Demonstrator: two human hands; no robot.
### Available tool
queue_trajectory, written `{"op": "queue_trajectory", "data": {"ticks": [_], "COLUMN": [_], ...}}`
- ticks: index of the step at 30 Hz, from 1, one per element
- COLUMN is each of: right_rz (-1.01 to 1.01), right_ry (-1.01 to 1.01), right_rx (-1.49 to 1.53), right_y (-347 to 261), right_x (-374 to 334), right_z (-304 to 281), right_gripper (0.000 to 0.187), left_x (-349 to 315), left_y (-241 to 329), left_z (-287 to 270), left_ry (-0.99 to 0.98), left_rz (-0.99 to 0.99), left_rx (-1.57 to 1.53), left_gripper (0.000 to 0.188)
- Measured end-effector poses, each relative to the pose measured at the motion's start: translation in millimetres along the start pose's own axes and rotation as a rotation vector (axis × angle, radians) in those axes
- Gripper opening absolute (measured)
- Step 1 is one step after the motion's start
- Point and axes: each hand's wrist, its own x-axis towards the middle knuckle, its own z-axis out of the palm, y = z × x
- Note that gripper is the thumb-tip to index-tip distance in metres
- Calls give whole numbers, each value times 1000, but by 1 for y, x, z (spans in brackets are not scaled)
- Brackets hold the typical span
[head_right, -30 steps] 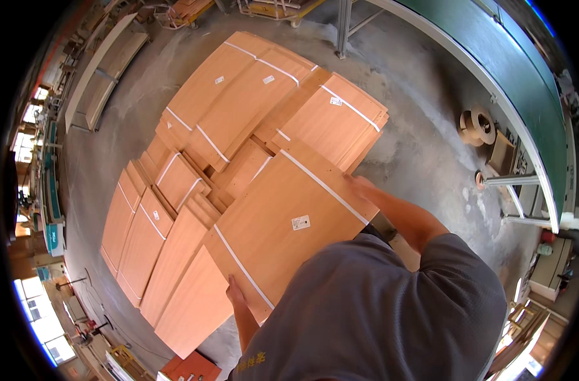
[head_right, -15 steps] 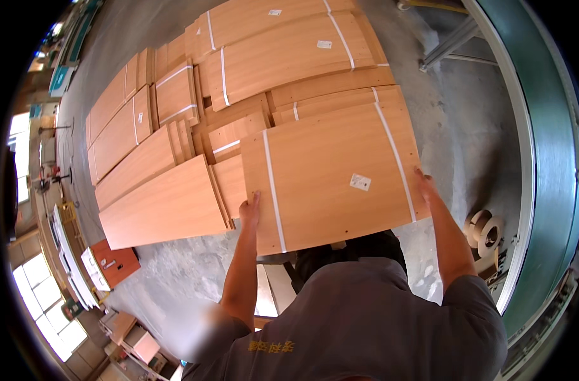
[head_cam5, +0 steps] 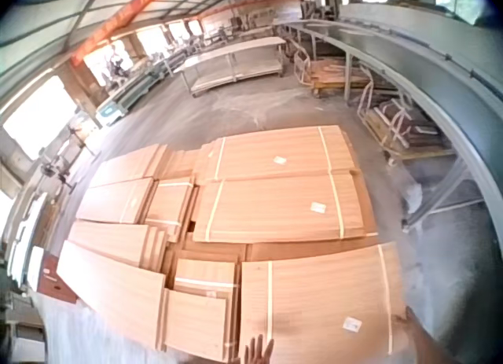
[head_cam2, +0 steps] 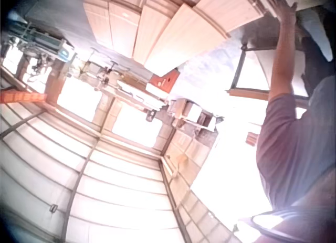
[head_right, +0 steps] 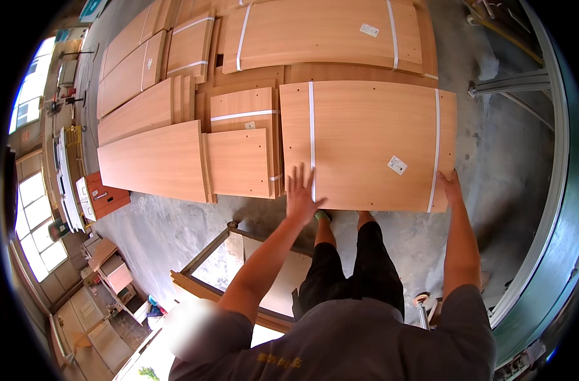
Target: The person picks up light-colored wooden panels from a stack, places them on a workbench, and secures them with white plastic straps. The person then lifts the bundled panels and stacks them onto a larger pile of similar bundles in the workshop.
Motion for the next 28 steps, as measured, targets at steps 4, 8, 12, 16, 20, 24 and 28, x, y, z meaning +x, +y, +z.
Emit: {"op": "queue_trajectory", "data": {"ticks": [4, 8, 12, 16, 20, 24, 28], "right_rz": [14, -40, -83, -43, -33, -73, 29], "right_ry": [81, 150, 176, 95, 121, 18, -112], "right_rx": [-47, 3, -128, -145, -209, -236, -174], "right_y": [-37, -31, -47, -61, -27, -9, -3], "right_x": [-7, -5, -8, -7, 0, 10, 21], "right_z": [25, 35, 55, 51, 41, 37, 25], "right_gripper": [57, 55, 58, 63, 62, 60, 61], "left_x": [-11, -2, 4, 3, -26, -33, -20], "left_y": [18, -12, -42, -40, -25, -62, -67], "left_z": [28, 42, 25, 16, 28, 87, 100], "left_ry": [-188, -85, -136, -89, 385, 312, 215], "left_rz": [46, 106, 144, 197, -739, -1287, -1180], "left_rx": [64, 130, 162, 185, -746, -1878, -1924], "left_gripper": [85, 78, 79, 81, 69, 58, 69]}}
